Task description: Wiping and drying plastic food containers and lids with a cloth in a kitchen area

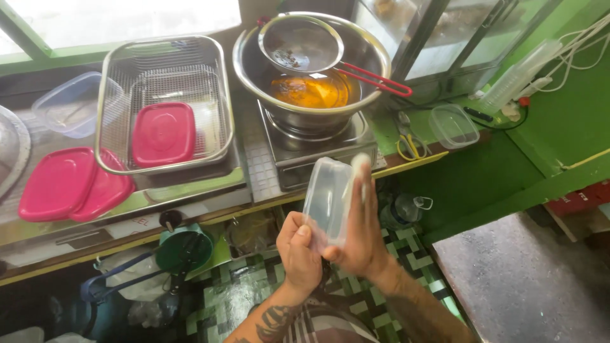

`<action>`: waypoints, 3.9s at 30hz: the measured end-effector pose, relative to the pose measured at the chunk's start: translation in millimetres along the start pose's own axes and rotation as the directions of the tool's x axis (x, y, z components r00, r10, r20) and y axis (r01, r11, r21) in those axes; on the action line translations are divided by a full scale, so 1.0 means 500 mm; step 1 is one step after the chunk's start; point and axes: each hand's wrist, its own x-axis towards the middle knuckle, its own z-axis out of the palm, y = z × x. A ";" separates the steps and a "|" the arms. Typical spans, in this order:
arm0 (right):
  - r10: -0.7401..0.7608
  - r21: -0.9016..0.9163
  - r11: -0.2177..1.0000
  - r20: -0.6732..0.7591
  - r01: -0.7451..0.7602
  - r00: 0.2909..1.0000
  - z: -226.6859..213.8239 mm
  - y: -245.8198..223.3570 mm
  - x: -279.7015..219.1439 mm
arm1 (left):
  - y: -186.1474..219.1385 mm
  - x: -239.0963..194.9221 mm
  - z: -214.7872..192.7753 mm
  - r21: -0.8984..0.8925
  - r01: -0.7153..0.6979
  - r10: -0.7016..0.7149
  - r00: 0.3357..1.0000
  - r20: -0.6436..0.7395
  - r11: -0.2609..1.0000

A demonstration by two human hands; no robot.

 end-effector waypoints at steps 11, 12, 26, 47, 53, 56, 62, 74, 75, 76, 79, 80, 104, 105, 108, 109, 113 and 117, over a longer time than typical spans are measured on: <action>0.297 0.316 0.889 0.150 -0.331 0.943 -0.048 0.181 -0.080 | -0.030 0.068 -0.035 -0.164 0.465 -0.469 0.883 0.015 0.870; -0.095 0.198 0.976 0.004 0.093 0.995 -0.033 0.167 -0.104 | -0.013 0.041 -0.031 -0.310 0.593 -0.560 0.805 0.196 0.743; -0.172 0.117 0.984 0.373 0.138 0.911 -0.003 0.117 -0.032 | -0.176 -0.019 -0.075 -0.717 0.594 -0.357 0.800 0.482 0.364; -0.179 0.303 0.948 0.259 0.096 0.949 0.133 0.147 -0.025 | -0.294 0.020 -0.145 -0.643 0.642 -0.522 0.749 0.409 0.418; -0.381 0.541 0.829 0.361 0.141 0.851 0.144 0.180 -0.112 | -0.142 0.043 -0.076 -0.533 0.627 -0.505 0.777 0.376 0.568; -0.433 0.538 0.822 0.379 0.186 0.817 0.145 0.215 -0.083 | -0.166 0.044 -0.088 -0.539 0.617 -0.462 0.787 0.409 0.573; -0.274 0.104 0.961 0.289 0.255 0.917 0.153 0.235 -0.047 | -0.264 0.033 -0.143 -0.487 0.679 -0.560 0.732 0.389 0.549; -0.167 0.065 0.984 0.664 0.166 0.729 0.116 0.219 -0.122 | -0.175 0.041 -0.067 -0.428 0.570 -0.548 0.815 0.186 0.702; -0.164 0.026 0.980 0.673 0.199 0.721 0.105 0.219 -0.110 | -0.139 0.040 -0.040 -0.405 0.579 -0.547 0.812 0.205 0.708; -0.157 0.020 0.981 0.671 0.193 0.724 0.100 0.221 -0.094 | -0.130 0.035 -0.033 -0.401 0.585 -0.550 0.808 0.211 0.705; -0.137 -0.211 0.933 0.538 0.290 0.831 0.108 0.246 -0.080 | -0.132 0.018 -0.024 -0.428 0.674 -0.648 0.726 0.231 0.603; -0.193 -0.216 0.930 0.402 0.298 0.895 0.131 0.263 -0.095 | -0.149 0.017 -0.033 -0.450 0.657 -0.629 0.741 0.237 0.605; 0.473 0.623 0.497 0.389 -0.604 0.790 0.048 0.227 -0.096 | -0.107 -0.024 -0.066 -0.215 0.351 -0.265 0.900 0.345 0.911; 0.464 0.622 0.510 0.382 -0.594 0.799 0.048 0.216 -0.098 | -0.100 -0.024 -0.062 -0.155 0.305 -0.246 0.918 0.312 0.940; 0.551 0.562 0.454 0.433 -0.692 0.713 0.073 0.189 -0.134 | -0.097 -0.022 -0.057 -0.102 0.139 -0.107 0.956 0.273 0.985; 0.550 0.562 0.452 0.436 -0.693 0.712 0.088 0.190 -0.156 | -0.094 -0.021 -0.057 -0.101 0.140 -0.108 0.957 0.270 0.985; 0.588 0.557 0.341 0.501 -0.757 0.634 0.123 0.187 -0.218 | -0.092 -0.010 -0.064 -0.032 -0.003 0.011 0.969 0.249 0.999; 0.626 0.545 0.135 0.601 -0.828 0.498 0.145 0.179 -0.267 | -0.072 0.003 -0.052 0.082 -0.140 0.117 0.966 0.230 0.987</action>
